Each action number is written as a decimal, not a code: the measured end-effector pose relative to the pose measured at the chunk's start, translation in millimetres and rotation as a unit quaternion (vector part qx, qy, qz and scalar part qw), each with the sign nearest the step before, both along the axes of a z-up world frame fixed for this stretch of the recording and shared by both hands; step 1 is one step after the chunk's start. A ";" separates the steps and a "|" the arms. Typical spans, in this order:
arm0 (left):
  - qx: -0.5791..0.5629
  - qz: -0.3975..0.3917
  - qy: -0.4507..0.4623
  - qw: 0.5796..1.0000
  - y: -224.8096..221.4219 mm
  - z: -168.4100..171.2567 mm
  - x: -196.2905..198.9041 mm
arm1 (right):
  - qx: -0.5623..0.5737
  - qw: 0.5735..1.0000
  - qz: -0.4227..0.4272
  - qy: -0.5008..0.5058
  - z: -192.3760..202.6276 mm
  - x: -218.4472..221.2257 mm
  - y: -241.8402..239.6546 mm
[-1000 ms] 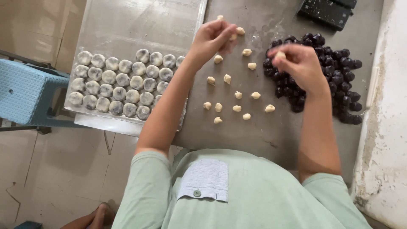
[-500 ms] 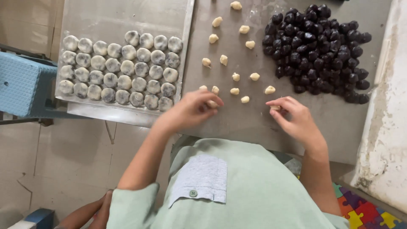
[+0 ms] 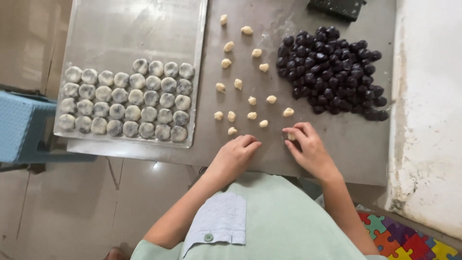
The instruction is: Manually wrapping small pieces of white dough around dark-colored filling balls to create round pastries and placing them on a tray.
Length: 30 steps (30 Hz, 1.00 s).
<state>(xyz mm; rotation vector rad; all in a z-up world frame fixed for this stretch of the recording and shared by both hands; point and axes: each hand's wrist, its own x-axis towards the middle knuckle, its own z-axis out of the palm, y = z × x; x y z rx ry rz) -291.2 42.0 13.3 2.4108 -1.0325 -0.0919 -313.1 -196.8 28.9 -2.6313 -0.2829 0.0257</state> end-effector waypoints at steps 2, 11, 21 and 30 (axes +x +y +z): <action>0.016 0.007 -0.054 0.998 -3.6 -20.4 1.1 | -0.003 1.000 -0.008 -0.011 -5.8 -2.1 -2.0; 0.022 0.030 0.000 0.999 2.6 -12.2 -3.3 | 0.003 0.996 -0.027 -0.086 -31.2 -10.3 -2.5; 0.009 0.027 0.022 0.999 3.3 17.5 7.0 | 0.085 0.988 -0.045 -0.121 -34.8 -13.0 -5.2; -0.080 0.003 0.009 0.997 -7.4 19.6 15.3 | 0.094 0.958 -0.116 -0.245 0.5 -10.8 -45.8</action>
